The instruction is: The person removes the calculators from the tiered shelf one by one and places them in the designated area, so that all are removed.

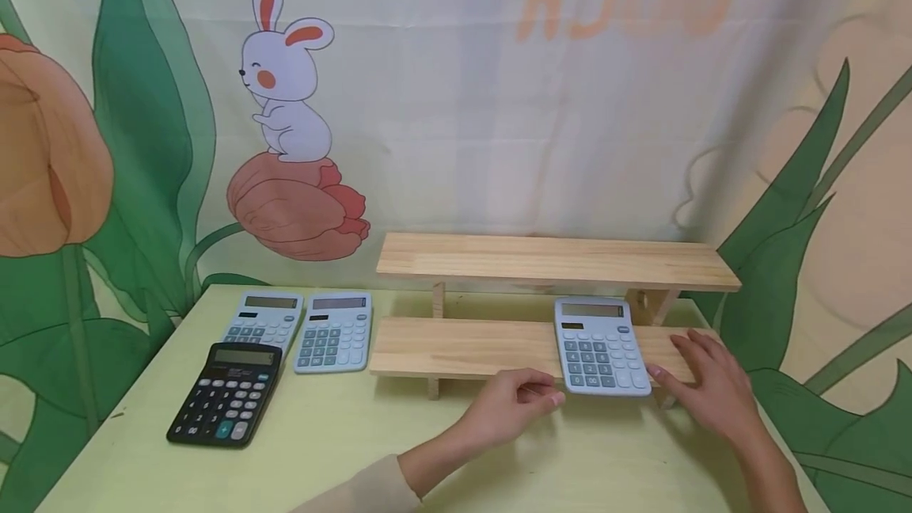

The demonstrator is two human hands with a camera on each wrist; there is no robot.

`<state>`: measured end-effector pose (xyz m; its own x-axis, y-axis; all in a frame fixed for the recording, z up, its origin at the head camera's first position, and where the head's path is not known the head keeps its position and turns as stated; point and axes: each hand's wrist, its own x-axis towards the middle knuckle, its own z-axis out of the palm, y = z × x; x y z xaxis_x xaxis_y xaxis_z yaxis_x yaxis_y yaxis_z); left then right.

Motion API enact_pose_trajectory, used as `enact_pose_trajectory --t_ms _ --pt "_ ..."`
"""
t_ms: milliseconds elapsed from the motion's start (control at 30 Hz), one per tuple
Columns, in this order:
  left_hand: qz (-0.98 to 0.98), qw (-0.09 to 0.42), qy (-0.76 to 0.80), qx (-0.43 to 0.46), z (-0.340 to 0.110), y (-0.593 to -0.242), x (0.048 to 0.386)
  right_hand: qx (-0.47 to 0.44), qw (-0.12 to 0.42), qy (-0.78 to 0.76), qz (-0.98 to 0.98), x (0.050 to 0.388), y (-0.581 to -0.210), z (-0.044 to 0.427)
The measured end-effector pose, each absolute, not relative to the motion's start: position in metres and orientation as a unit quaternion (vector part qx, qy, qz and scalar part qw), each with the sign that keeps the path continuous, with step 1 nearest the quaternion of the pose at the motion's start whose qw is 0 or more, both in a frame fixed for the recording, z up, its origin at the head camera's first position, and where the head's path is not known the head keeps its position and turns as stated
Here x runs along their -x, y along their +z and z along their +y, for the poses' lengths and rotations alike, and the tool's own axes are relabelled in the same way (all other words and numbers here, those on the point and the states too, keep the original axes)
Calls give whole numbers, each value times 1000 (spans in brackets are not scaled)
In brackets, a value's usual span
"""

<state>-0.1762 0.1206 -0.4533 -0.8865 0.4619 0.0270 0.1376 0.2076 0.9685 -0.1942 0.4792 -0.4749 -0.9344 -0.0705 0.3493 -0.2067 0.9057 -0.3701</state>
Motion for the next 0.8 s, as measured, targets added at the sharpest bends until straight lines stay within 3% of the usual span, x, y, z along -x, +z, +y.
enact_pose_trajectory --t_ms 467,800 --pt "582 180 790 -68 180 -480 173 -62 161 202 -964 188 -476 484" --pt "534 189 823 -45 176 -483 174 -67 164 210 -962 191 -472 479"
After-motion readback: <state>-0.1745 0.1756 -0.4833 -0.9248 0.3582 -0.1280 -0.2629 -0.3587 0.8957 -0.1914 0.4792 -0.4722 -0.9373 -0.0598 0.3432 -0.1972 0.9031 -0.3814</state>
